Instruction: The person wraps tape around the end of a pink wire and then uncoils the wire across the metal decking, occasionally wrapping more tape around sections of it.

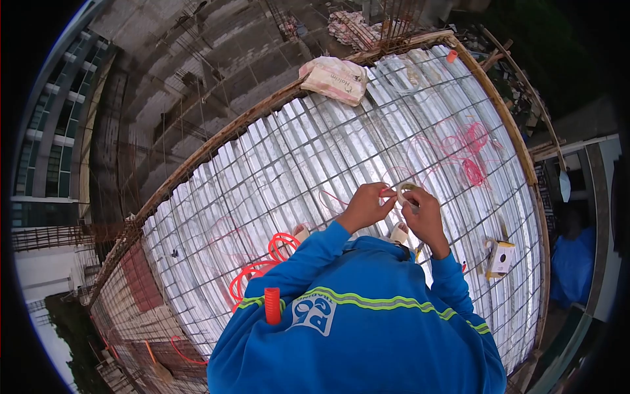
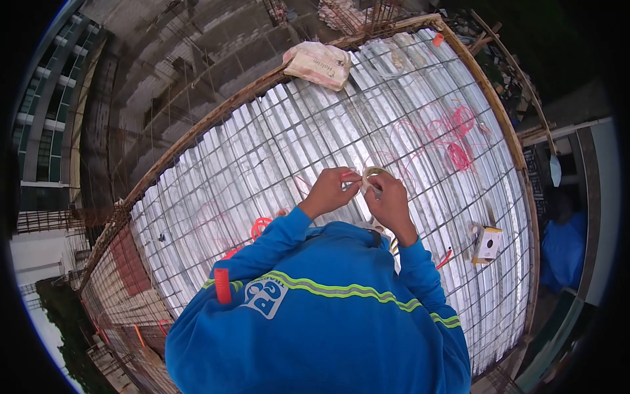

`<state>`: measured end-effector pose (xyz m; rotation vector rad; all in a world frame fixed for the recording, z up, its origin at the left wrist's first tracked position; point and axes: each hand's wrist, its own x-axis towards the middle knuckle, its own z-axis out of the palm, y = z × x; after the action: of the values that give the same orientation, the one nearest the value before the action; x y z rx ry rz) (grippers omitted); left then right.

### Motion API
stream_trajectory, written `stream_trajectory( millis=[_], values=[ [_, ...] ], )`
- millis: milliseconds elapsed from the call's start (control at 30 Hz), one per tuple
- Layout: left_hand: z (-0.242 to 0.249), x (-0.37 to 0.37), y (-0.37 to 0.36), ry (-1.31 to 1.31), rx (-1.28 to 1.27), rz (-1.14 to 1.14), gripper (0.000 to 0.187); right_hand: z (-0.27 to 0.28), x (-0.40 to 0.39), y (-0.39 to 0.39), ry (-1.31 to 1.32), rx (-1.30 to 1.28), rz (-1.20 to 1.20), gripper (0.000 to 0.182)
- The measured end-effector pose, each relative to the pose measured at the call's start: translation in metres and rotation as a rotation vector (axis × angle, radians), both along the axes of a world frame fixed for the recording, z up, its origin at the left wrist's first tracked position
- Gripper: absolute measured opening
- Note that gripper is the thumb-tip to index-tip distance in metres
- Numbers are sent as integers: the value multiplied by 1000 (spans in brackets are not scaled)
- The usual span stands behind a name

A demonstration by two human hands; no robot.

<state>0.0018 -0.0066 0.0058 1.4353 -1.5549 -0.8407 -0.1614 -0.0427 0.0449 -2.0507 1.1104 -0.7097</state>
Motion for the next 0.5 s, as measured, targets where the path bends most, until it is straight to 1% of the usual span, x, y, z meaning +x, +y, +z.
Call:
stream_trajectory(
  millis=[100, 167, 200, 267, 300, 333, 400, 433, 467, 500],
  values=[
    [1, -1, 0, -31, -61, 32, 25, -2, -4, -1, -19, 75, -17, 19],
    [11, 1, 0, 103, -20, 58, 21, -2, -11, -6, -166, 342, 7, 22],
    [15, 3, 0, 103, -20, 59, 21, -1, -14, -9, -166, 343, 8, 22],
    [22, 10, 0, 264, 196, 116, 23, 4, -19, -13, -401, 589, -10, 24],
    [25, 13, 2, 355, 228, 95, 23, 7, -19, -12, -392, 547, 9, 24],
    [23, 14, 2, 353, 230, 91, 23, 6, -21, -11, -394, 548, 5, 24],
    [22, 16, 3, 545, 160, 86, 22, 4, -23, -10, -525, 586, 50, 24],
    [26, 21, 4, 483, 165, 4, 24, 5, -24, -11, -527, 586, 43, 24],
    [30, 23, 6, 482, 169, -3, 24, 9, -25, -13, -544, 587, 132, 23],
    [32, 24, 9, 552, 231, -129, 25, 12, -26, -14, -562, 588, 219, 23]
  ],
)
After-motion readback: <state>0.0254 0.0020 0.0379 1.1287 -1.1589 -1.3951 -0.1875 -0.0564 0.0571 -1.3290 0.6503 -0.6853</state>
